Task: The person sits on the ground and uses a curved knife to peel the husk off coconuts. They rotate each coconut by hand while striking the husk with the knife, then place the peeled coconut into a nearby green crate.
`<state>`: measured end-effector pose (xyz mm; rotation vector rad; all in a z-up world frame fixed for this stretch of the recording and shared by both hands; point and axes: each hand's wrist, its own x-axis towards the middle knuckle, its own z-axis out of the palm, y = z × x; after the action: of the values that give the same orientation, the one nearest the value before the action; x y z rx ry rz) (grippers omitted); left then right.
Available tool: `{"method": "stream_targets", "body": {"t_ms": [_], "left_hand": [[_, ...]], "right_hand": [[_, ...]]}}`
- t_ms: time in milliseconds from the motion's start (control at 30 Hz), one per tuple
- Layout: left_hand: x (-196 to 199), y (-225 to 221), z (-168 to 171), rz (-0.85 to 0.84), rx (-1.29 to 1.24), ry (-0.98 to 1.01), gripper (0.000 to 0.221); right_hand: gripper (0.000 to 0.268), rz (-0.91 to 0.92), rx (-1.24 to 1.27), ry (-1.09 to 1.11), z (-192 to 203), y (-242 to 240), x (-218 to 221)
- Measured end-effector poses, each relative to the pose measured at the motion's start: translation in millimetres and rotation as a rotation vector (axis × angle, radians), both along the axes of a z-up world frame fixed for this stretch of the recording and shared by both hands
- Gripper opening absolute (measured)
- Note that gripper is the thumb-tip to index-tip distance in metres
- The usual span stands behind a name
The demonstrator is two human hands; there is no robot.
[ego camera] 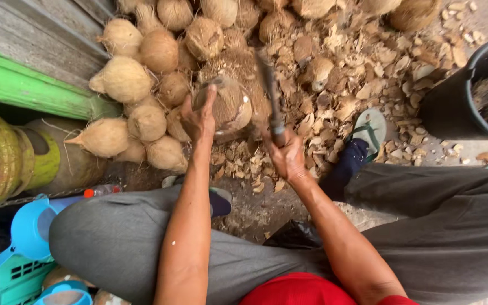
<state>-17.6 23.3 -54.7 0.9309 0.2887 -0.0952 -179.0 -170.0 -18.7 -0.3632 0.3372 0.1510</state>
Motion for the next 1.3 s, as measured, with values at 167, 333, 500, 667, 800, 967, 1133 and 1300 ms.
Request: {"method": "stream_targets", "body": {"t_ms": [167,333,500,667,800,967,1133,1300], "left_hand": [[-13.9,-20.8,24.7,0.029,1.311,0.089,0.066],[-16.4,-25.3,33.0,0.133,1.288,-0.04,0.063],[-3.9,-10.0,21.0,0.027,1.158,-0.038,0.061],[10.4,17.0,38.8,-0.092,1.078,-0.059,0.069],[-0.8,6.8,45.1,0.036,1.217,0.165,0.077],[-2.8,-12.3,32.9,0.196,0.96,0.267,0.076],[28.4,3.6,29.1,-0.018,1.069,0.028,0.07],[45.3,-4.8,29.8,-0.212,1.434,0.037,0.068]], "right_hand": [[0.025,0.416,-1.385,0.226,-12.3,6.6,-4.7],[0.034,0.459,-1.405,0.173,-27.0,5.8,-8.2],[0.048,0.512,-1.429,0.09,-43.3,-30.9,-3.8],[0.03,0.631,-1.427,0.121,-53.7,-46.7,-8.1],[0.035,0.661,-1.485,0.222,-46.5,-33.7,-21.4],[0.022,0.488,-1.368,0.172,-10.8,-22.3,-17.5],[0.034,0.165,-1.245,-0.093,15.6,-19.4,6.3],[0.022,0.168,-1.178,-0.009,12.1,3.2,7.4]]}}
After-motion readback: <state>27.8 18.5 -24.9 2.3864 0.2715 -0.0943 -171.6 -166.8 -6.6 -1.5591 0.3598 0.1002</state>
